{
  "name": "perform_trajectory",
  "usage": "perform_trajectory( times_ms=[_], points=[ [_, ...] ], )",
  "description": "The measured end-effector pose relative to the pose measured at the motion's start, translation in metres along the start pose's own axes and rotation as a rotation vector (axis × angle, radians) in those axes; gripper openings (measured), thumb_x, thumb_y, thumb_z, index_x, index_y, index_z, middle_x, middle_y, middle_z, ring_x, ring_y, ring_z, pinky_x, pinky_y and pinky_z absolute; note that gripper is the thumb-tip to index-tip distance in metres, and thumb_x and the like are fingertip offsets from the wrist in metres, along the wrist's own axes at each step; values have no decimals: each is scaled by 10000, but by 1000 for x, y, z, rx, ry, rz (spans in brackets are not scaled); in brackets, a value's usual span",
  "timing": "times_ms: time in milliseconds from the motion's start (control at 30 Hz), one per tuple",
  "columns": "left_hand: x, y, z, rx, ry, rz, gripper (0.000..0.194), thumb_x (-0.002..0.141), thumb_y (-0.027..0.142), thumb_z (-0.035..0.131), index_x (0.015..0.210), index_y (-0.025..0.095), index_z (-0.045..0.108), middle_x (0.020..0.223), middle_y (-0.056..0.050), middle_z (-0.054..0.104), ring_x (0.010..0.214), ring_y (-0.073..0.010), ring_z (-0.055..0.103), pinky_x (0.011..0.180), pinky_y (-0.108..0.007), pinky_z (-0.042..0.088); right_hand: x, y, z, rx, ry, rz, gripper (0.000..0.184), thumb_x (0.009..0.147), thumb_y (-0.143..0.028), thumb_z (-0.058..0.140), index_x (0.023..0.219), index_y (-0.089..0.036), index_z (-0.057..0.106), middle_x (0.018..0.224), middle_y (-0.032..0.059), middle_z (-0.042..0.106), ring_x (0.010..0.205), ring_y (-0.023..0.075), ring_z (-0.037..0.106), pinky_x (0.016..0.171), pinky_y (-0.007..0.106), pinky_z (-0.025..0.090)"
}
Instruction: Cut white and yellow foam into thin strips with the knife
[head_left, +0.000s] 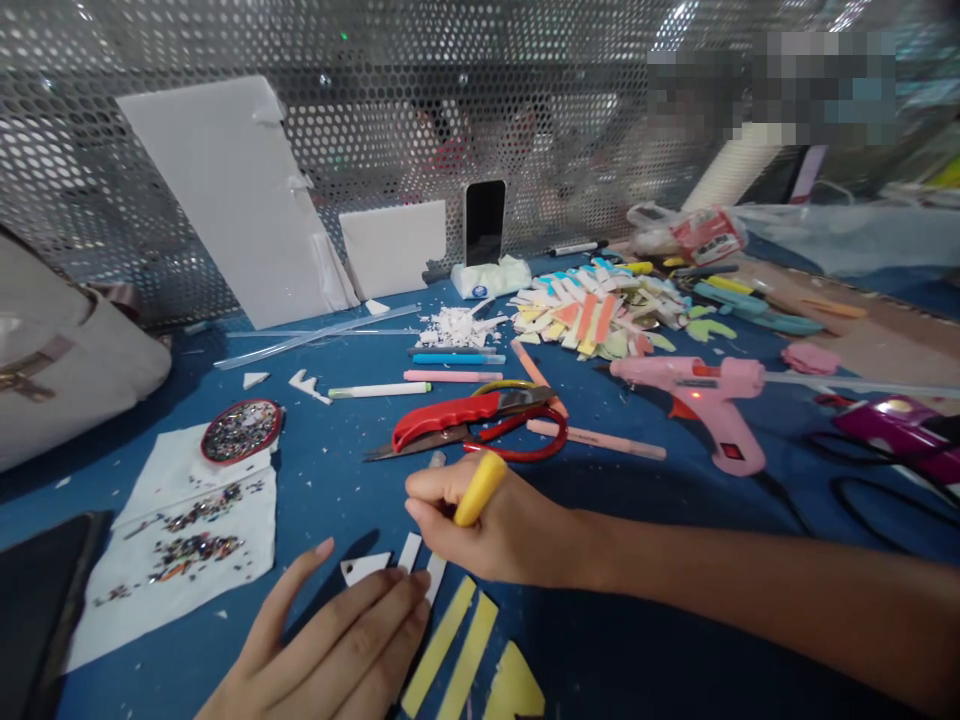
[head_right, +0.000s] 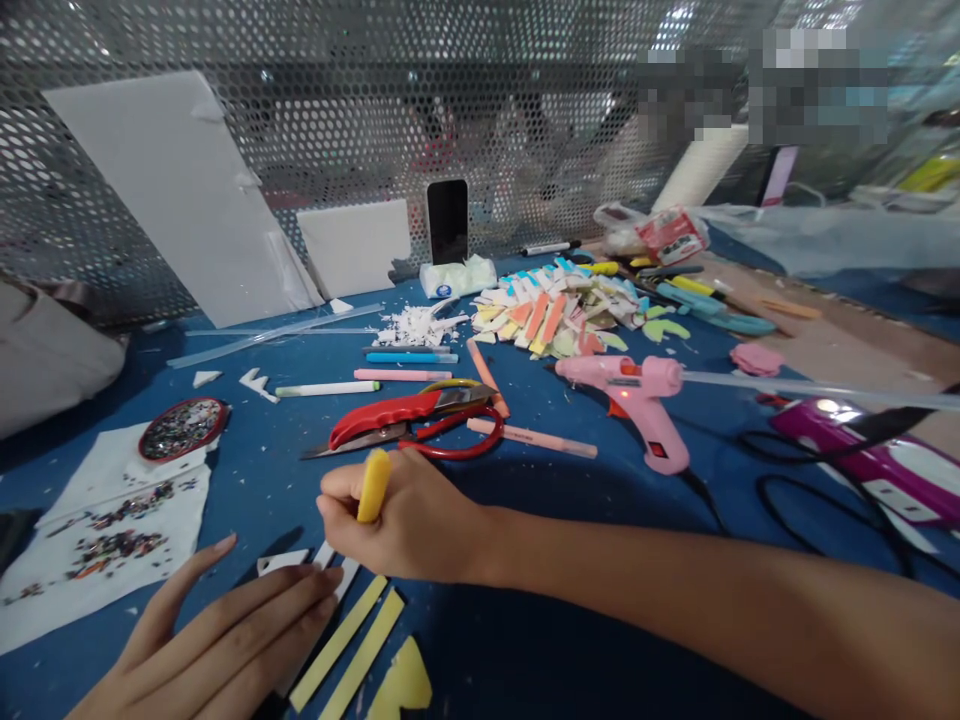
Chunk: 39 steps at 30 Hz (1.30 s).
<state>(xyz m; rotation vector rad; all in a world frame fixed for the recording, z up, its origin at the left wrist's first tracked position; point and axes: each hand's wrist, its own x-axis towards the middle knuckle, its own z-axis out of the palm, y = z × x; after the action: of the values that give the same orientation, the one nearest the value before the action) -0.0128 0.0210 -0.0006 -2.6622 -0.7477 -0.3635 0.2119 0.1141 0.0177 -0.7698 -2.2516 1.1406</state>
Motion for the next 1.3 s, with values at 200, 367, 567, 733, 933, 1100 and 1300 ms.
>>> perform_trajectory(
  times_ms=[200, 367, 567, 733, 933, 1100, 1300],
  points=[
    [-2, -3, 2, -9, 23, 19, 377, 1081, 291, 314, 1283, 227, 626, 1316, 45, 656, 1250, -160, 531, 1258, -558, 31, 1, 1, -1, 28, -19, 0, 372, 939, -217, 449, 640, -203, 228, 574, -70, 244, 536, 86, 236, 513, 239, 218],
    [-2, -5, 2, 4, 33, 62, 426, 1076, 395, 305, 1300, 212, 618, 1338, 18, 642, 1256, -182, 524, 1252, -579, 19, 0, 0, -1, 30, -19, 6, 372, 936, -220, 450, 639, -206, 227, 579, -70, 243, 541, 90, 232, 518, 245, 216],
    [-1, 0, -1, -26, -2, 4, 368, 1079, 296, 328, 1325, 207, 588, 1350, 40, 636, 1291, -174, 490, 1256, -561, 21, 1, 0, -2, 35, -38, 13, 379, 951, -237, 436, 640, -211, 220, 580, -72, 244, 553, 95, 223, 522, 260, 209],
    [-1, -1, -1, -19, -3, -2, 337, 1070, 285, 377, 1319, 214, 592, 1350, 41, 636, 1272, -168, 512, 1256, -559, 32, 2, 0, -1, 36, -32, 8, 381, 946, -218, 443, 640, -207, 217, 584, -70, 236, 548, 92, 229, 518, 253, 212],
    [0, -1, -1, -29, 13, -8, 354, 1077, 292, 342, 1292, 224, 615, 1322, 49, 654, 1256, -155, 529, 1261, -542, 35, 2, 1, 0, 49, -39, 28, 372, 947, -218, 435, 643, -206, 220, 589, -63, 254, 555, 95, 234, 519, 256, 208],
    [-1, 0, -1, -35, 6, -14, 339, 1071, 277, 362, 1297, 217, 608, 1345, 45, 638, 1261, -161, 520, 1260, -548, 23, 1, 2, 1, 48, -44, 26, 367, 958, -227, 429, 652, -206, 227, 605, -61, 254, 564, 96, 239, 526, 262, 209],
    [0, 1, -3, -39, -26, -11, 352, 1072, 313, 363, 1337, 220, 574, 1368, 48, 622, 1290, -166, 493, 1256, -556, 1, 1, 1, 1, 48, -42, 32, 372, 954, -225, 426, 644, -207, 221, 600, -63, 249, 567, 98, 234, 530, 265, 210]
  ],
)
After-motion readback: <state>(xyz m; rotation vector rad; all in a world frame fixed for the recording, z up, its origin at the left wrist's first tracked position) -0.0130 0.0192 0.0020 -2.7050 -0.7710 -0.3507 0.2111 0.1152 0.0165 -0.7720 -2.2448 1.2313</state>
